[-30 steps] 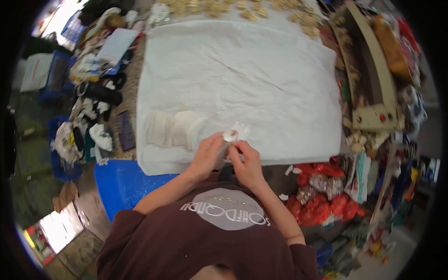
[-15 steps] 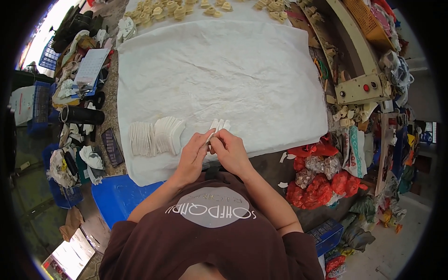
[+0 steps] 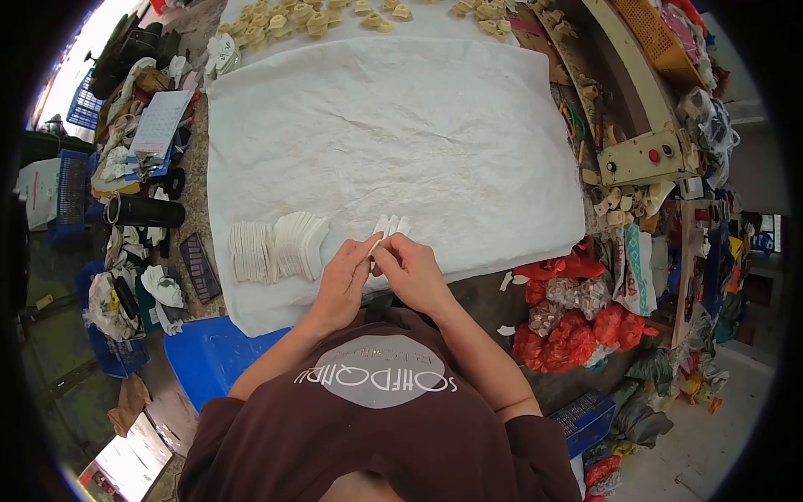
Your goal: Sorting and separating stacks of white shoe material components at a manufacturing workstation.
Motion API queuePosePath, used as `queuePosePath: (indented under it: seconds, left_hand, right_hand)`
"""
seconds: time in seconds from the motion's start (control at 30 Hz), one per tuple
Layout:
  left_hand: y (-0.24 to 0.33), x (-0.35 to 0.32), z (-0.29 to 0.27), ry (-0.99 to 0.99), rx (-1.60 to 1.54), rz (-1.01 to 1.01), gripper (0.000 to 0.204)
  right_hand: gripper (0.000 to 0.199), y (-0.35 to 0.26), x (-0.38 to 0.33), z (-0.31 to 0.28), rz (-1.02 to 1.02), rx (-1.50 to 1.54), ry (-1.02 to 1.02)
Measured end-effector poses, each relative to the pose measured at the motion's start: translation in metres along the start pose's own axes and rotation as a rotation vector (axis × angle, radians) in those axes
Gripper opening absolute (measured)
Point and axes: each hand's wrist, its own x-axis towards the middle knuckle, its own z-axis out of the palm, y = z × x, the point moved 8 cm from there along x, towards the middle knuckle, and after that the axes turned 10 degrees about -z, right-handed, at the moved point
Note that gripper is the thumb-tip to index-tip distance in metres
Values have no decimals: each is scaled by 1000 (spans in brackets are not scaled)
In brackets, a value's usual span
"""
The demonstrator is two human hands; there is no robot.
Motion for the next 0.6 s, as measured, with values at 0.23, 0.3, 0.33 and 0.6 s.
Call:
queuePosePath:
  seconds: [0.23,0.3,0.33,0.6]
  left_hand:
    - [4,0,2,-3,70,25,37]
    - [4,1,3,-8,69,30,37]
    - [3,2,2,-4,23,7,35]
    - [-19,11,3,-82,-107,-223,28]
  right_hand:
    - [18,2,1,-3,-4,-76,-18]
    - [17,2,0,-4,-11,-98,-19]
    - [16,3,0,-5,-21,-93,-11]
    - [13,-7,-1,-2,-211,-263,-34]
